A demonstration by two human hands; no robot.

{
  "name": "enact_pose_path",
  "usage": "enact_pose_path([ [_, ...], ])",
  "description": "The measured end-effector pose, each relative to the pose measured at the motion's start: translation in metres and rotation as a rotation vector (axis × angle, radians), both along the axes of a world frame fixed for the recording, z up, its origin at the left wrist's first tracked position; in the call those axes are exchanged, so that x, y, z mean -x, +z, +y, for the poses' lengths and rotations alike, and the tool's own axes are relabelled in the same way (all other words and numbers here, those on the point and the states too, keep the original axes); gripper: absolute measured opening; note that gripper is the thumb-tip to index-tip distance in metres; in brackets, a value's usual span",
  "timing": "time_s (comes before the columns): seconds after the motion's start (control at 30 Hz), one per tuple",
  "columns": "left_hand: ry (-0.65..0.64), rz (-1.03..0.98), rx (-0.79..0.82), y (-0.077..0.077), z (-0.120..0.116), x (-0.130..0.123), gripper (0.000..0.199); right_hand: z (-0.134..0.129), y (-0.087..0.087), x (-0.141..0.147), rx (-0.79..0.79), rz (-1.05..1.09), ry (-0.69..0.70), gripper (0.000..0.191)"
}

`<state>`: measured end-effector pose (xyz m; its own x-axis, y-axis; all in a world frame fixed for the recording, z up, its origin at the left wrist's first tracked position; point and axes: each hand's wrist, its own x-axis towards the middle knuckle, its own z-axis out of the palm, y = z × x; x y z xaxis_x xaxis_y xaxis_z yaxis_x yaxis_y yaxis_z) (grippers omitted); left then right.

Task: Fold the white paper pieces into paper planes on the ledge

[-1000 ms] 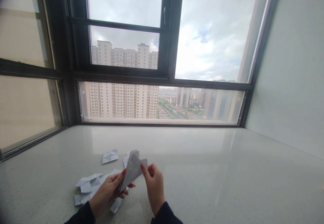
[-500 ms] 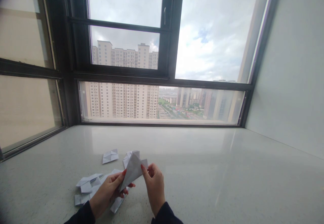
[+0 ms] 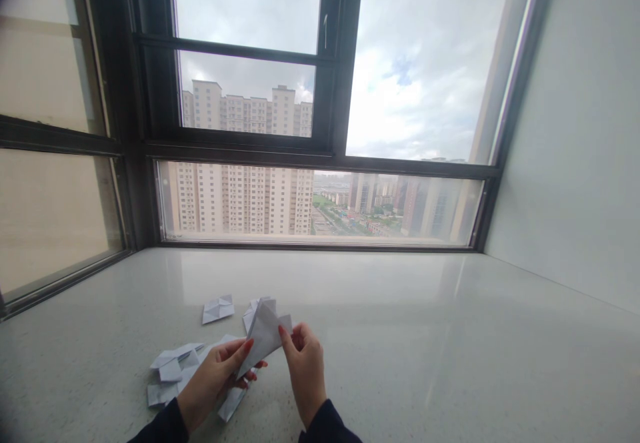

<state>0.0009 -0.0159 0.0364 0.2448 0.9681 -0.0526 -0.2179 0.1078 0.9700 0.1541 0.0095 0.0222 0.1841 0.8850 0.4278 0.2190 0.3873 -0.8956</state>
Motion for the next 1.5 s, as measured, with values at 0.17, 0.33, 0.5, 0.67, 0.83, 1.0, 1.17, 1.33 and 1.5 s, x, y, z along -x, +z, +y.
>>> enact_pose_path([
  [0.17, 0.050, 0.052, -0.051, 0.0006, 0.0010, -0.0006, 0.043, -0.0011, 0.0010, 0.0003, 0.024, -0.008, 0.013, 0.034],
  [0.33, 0.066, 0.073, -0.101, 0.0036, 0.0007, -0.0027, 0.043, -0.0006, 0.0017, 0.0011, 0.009, 0.030, 0.023, 0.034],
  [0.5, 0.069, 0.086, -0.135, 0.0040, -0.0002, -0.0013, 0.039, 0.0024, -0.0016, 0.0014, 0.020, 0.148, 0.029, 0.032],
  [0.67, 0.074, 0.092, -0.139, 0.0014, -0.0002, 0.0000, 0.038, 0.0038, -0.0023, 0.0019, 0.150, 0.285, 0.112, 0.050],
  [0.83, 0.074, 0.098, -0.133, 0.0005, 0.0010, 0.0005, 0.043, 0.0049, -0.0012, 0.0024, 0.257, 0.358, 0.285, 0.041],
  [1.0, 0.031, 0.116, -0.118, 0.0036, -0.0004, 0.0003, 0.047, 0.0045, -0.0001, 0.0016, 0.227, 0.390, 0.259, 0.039],
  [1.17, 0.044, 0.073, -0.088, 0.0058, -0.0040, -0.0018, 0.058, 0.0025, 0.0030, 0.0005, 0.196, 0.391, 0.219, 0.038],
  [1.33, 0.039, 0.044, -0.062, 0.0043, -0.0045, -0.0029, 0.058, 0.0019, 0.0042, 0.0007, 0.187, 0.386, 0.228, 0.037],
  [1.5, 0.022, 0.041, -0.052, 0.0038, -0.0038, -0.0031, 0.059, 0.0022, 0.0039, 0.0007, 0.182, 0.382, 0.228, 0.037],
])
